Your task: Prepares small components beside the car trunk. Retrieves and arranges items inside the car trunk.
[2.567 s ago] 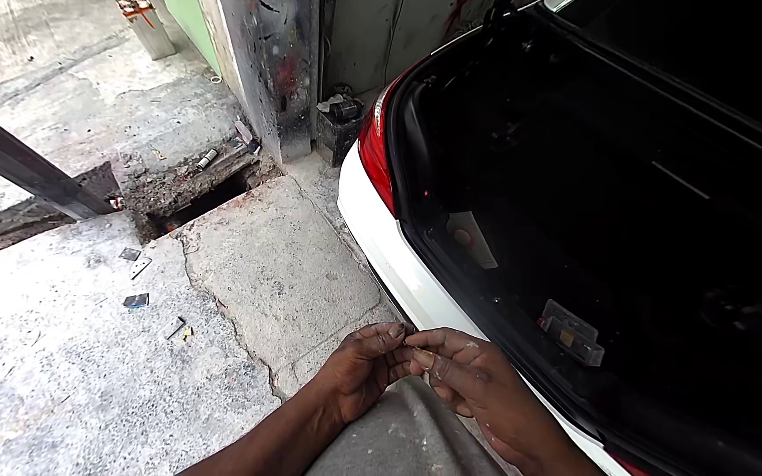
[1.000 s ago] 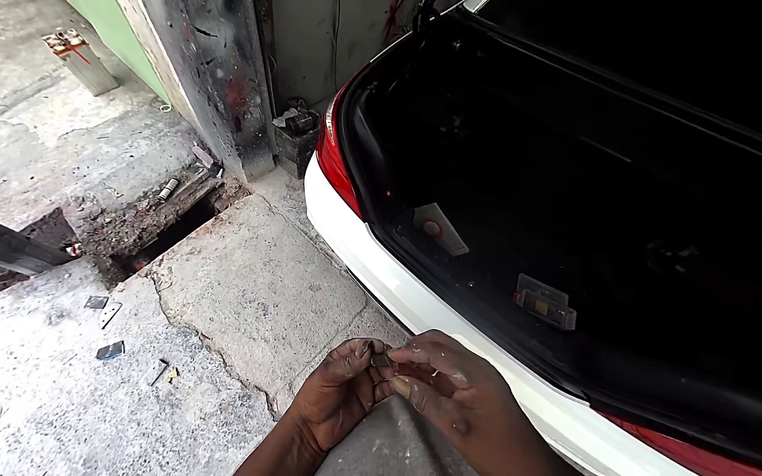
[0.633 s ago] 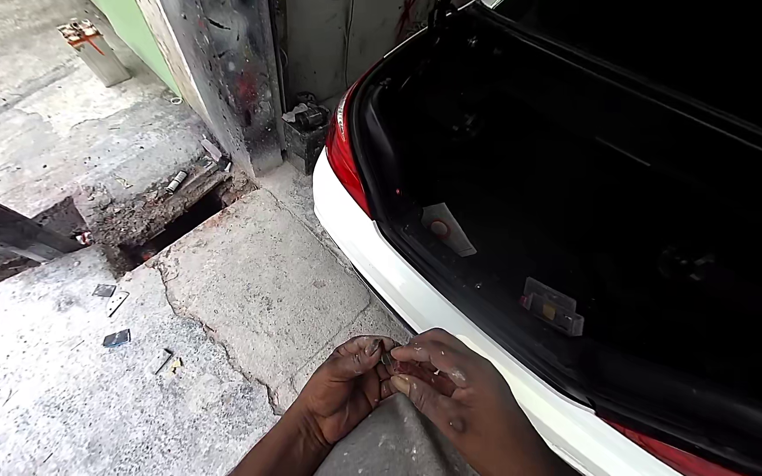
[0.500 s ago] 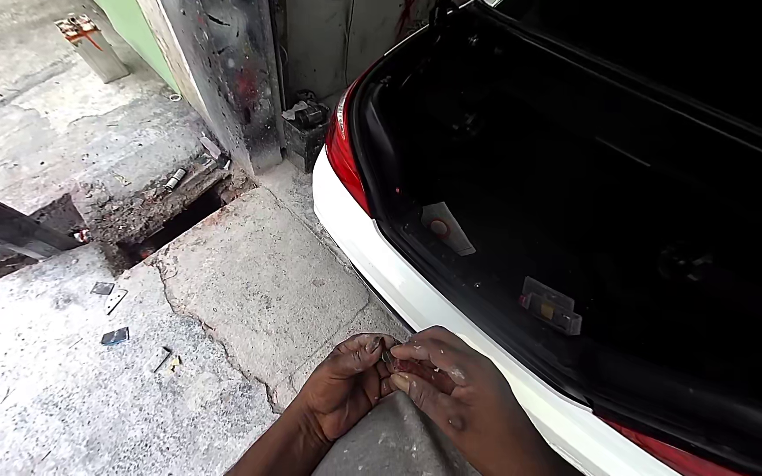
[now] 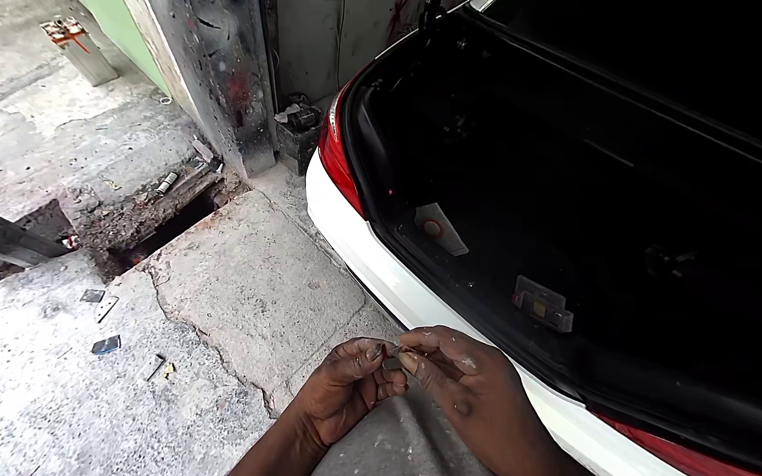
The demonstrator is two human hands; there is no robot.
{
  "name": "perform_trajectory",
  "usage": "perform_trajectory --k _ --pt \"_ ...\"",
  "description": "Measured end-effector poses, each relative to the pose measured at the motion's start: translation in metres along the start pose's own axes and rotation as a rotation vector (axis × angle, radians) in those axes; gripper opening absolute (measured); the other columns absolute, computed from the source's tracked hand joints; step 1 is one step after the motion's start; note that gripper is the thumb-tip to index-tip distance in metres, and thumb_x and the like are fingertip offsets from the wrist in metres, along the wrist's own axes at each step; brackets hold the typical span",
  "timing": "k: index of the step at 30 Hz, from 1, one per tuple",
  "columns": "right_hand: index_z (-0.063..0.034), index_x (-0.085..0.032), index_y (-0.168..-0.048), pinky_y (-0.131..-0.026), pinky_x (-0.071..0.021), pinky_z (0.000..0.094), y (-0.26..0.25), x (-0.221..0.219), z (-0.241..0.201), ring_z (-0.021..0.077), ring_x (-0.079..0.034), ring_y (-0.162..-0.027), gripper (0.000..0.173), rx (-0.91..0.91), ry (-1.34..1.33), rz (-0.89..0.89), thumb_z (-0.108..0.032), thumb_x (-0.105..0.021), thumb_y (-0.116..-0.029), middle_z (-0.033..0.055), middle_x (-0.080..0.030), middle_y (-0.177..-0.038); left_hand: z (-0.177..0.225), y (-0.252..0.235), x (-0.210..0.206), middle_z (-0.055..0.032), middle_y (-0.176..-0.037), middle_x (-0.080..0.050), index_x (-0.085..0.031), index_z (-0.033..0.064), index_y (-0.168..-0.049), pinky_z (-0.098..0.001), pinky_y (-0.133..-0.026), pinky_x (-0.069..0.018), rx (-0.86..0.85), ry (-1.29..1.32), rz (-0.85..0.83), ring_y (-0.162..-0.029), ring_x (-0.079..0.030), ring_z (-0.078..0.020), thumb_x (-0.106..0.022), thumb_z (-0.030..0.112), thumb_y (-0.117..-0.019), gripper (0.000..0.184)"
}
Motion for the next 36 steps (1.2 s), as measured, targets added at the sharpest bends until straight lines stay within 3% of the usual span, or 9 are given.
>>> perform_trajectory --k 9,15,29,36 --pt "-0.0160 -0.072 -0.099 -0.064 -0.0573 0.0167 -0.002 -0.005 0.002 -0.0004 -0.066 -0.072 0.010 -0.047 0.119 0.041 -0.022 -0.064 -0.0942 -0.0084 -0.070 -0.084 0.000 0.000 0.001 -0.0192 -0.113 -0.073 -0.074 0.0005 -0.112 -0.0424 -0.100 -0.0554 -0.013 -0.037 0.012 -0.104 -0.072 -0.0265 -0.065 0.011 -0.0995 0.019" --pt "-0.0177 -0.072 -0.099 -0.063 -0.0559 0.0172 -0.004 -0.006 0.005 -0.0004 -0.064 -0.071 0.010 -0.065 0.135 0.036 -0.023 -0.064 -0.0947 -0.0087 -0.069 -0.086 0.001 -0.001 0.002 -0.0192 -0.114 -0.072 -0.074 0.0002 -0.112 -0.0425 -0.101 -0.0549 -0.011 -0.034 0.020 -0.105 -0.071 -0.0262 -0.065 0.011 -0.0996 0.019" --pt "-0.0153 -0.070 -0.100 -0.058 -0.0542 0.0186 -0.007 -0.009 0.008 0.0041 -0.063 -0.065 0.009 -0.168 -0.045 -0.012 -0.019 -0.062 -0.0971 -0.0054 -0.069 -0.081 0.004 -0.002 0.003 -0.0195 -0.111 -0.073 -0.075 -0.0002 -0.112 -0.0426 -0.100 -0.0559 0.006 -0.037 0.074 -0.102 -0.073 -0.0267 -0.067 0.010 -0.0982 0.019" --pt "-0.0158 -0.071 -0.102 -0.069 -0.0580 0.0188 0.001 -0.016 0.007 0.0006 -0.065 -0.079 0.015 -0.019 0.121 0.013 -0.021 -0.058 -0.0995 -0.0060 -0.068 -0.094 0.006 -0.003 0.004 -0.0189 -0.110 -0.074 -0.075 0.0001 -0.110 -0.0427 -0.100 -0.0555 -0.001 -0.036 0.058 -0.103 -0.072 -0.0263 -0.067 0.010 -0.0982 0.017"
Point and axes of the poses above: each hand's wrist, its own y-axis away from the middle knuckle, its own x-axis out of the back of the hand, z = x × y, the point moved 2 cm from there along -y, towards the middle knuckle
